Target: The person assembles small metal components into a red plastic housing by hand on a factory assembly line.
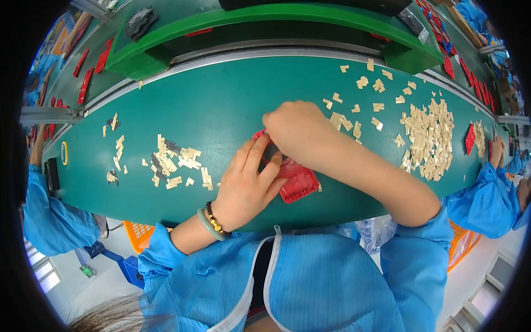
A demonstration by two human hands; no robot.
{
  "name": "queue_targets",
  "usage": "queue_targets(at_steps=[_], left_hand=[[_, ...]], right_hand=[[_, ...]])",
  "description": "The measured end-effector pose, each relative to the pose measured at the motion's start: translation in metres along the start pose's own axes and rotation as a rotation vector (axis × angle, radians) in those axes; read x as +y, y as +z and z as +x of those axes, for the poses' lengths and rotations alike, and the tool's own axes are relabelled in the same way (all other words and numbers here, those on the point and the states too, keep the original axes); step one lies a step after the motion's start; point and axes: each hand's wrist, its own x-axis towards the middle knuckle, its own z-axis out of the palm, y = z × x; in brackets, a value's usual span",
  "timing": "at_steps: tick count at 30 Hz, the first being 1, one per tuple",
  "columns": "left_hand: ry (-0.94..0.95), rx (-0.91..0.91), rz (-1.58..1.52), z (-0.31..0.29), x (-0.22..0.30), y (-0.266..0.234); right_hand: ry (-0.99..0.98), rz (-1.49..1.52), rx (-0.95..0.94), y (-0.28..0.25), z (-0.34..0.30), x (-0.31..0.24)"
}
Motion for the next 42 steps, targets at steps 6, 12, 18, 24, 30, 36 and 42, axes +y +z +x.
queue_targets(at_steps=[6,12,18,24,30,36,42], left_hand=[[0.041,0.003,-0.062,0.004,-0.004,-0.001],[0.022,-0.016,-0.035,0.005,-0.005,-0.006],[0.039,-0.021,-0.027,0.006,-0.003,-0.006],[0.014,0.006,0.017,0.010,-0.001,-0.004],[0.066,0.052,0.133,0.023,0.000,0.006],[0.099,0.120,0.222,0.029,0.005,0.012],[0.027,0.031,0.361,0.040,0.004,0.023]], right_hand=[[-0.118,-0.513,-0.263,-0.011,0.010,-0.040],[-0.035,-0.391,0.200,-0.013,-0.042,0.003],[-0.137,-0.243,0.350,0.027,-0.056,0.008],[-0.142,-0.282,0.363,0.029,-0.054,0.013],[-0.107,-0.345,0.413,0.028,-0.061,0.016],[-0.229,-0.131,0.302,0.013,-0.093,0.009],[-0.367,-0.100,0.252,0.023,-0.112,0.013]])
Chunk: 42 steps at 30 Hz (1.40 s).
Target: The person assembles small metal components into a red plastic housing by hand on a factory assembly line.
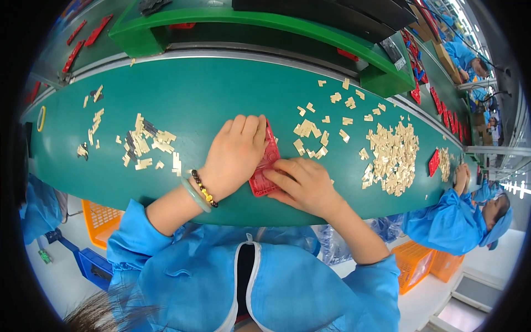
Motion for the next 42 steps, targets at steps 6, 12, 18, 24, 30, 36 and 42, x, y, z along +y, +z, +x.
queue_targets(at_steps=[6,12,18,24,30,36,42], left_hand=[[-0.014,0.011,-0.051,0.003,0.001,0.002],[0.003,0.051,-0.196,0.000,-0.012,-0.001],[-0.176,0.051,-0.323,-0.028,-0.072,-0.062],[-0.233,-0.042,-0.361,-0.077,-0.163,-0.068],[-0.154,-0.016,-0.525,-0.078,-0.174,-0.068],[-0.101,-0.128,-0.475,-0.077,-0.157,-0.060],[-0.118,-0.100,-0.658,-0.064,-0.154,-0.063]], right_hand=[[-0.001,-0.028,0.013,0.005,-0.002,0.000],[-0.078,-0.072,-0.053,0.002,0.008,-0.002],[-0.113,-0.195,0.031,-0.006,0.033,0.010],[0.029,-0.321,0.197,0.035,0.184,0.103],[0.570,-0.630,0.047,-0.024,0.131,0.265],[0.560,-0.160,0.280,-0.022,0.059,0.192],[0.275,-0.056,-0.006,0.004,0.053,0.012]])
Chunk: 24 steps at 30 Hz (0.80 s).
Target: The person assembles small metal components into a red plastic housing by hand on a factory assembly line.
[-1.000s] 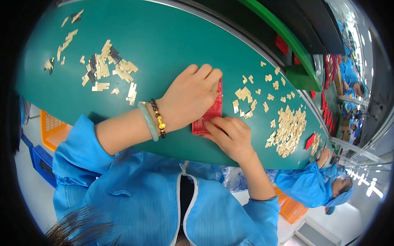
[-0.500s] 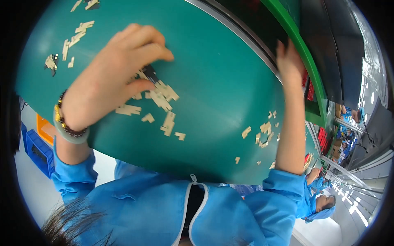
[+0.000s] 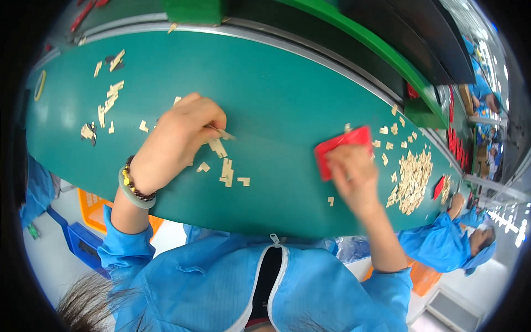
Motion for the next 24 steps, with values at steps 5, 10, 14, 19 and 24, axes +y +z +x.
queue_targets(at_steps=[5,10,14,19,24], left_hand=[[-0.031,0.132,0.111,0.004,0.012,-0.011],[-0.179,0.275,-0.368,0.015,0.047,0.021],[-0.460,0.228,-1.336,0.029,0.079,0.066],[-0.398,0.240,-1.384,0.042,0.109,0.088],[-0.392,0.065,-0.848,0.035,0.110,0.082]], right_hand=[[-0.137,0.236,-0.068,0.004,-0.029,-0.025],[-0.287,0.470,-0.230,-0.002,-0.018,-0.014],[0.178,0.967,0.111,0.000,0.002,-0.039],[0.262,1.233,0.360,-0.002,0.008,-0.037],[0.085,0.674,0.385,-0.021,-0.001,-0.023]])
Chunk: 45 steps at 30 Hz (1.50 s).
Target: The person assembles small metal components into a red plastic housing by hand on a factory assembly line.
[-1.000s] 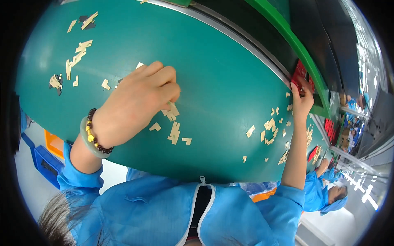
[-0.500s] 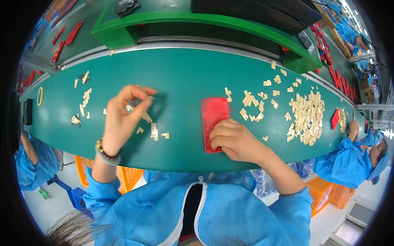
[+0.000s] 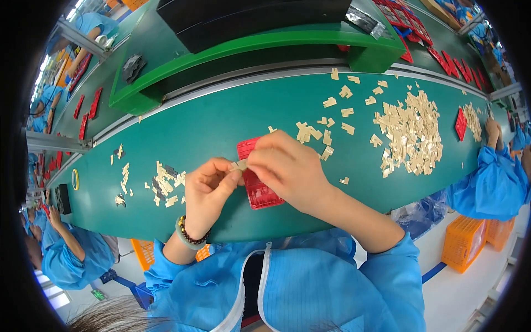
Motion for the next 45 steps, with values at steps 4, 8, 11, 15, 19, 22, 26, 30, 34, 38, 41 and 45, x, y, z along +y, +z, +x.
queue_targets(at_steps=[4,8,11,15,19,22,26,30,34,38,41,45], left_hand=[[-0.173,-0.047,-0.255,-0.001,0.011,0.007],[0.517,-0.064,0.371,0.004,0.017,0.009],[0.981,-0.127,0.709,0.004,0.011,0.008],[1.158,-0.252,0.883,0.010,-0.001,0.001],[1.080,-0.131,0.916,0.019,-0.007,-0.004],[1.189,-0.025,1.033,0.014,-0.005,0.001],[1.230,0.044,1.111,0.014,-0.003,0.001],[1.214,0.076,1.136,0.012,0.000,0.000],[0.850,0.063,1.080,0.022,0.003,-0.003],[0.760,-0.062,1.029,0.025,0.011,0.001],[0.724,-0.100,0.898,0.026,0.020,-0.004],[0.119,-0.037,0.188,0.028,0.036,-0.021]], right_hand=[[-0.191,-0.319,0.036,0.002,-0.011,-0.002],[-0.028,-0.028,-0.010,-0.003,-0.021,-0.003],[0.174,0.106,-0.050,-0.013,-0.025,0.000],[0.291,-0.390,0.124,-0.038,-0.023,0.033],[0.167,-0.130,-0.008,-0.030,-0.020,0.011],[0.063,0.017,-0.219,-0.016,-0.008,0.002],[-0.087,-0.130,-0.307,-0.011,-0.003,0.002],[-0.218,-0.298,-0.303,-0.015,0.001,-0.005],[-0.125,-0.782,-0.291,-0.041,-0.026,0.007],[-0.111,-0.845,-0.074,-0.018,-0.008,-0.013],[-0.376,-0.889,-0.040,0.004,0.005,-0.012],[-0.502,-0.900,-0.032,0.014,0.029,-0.008]])
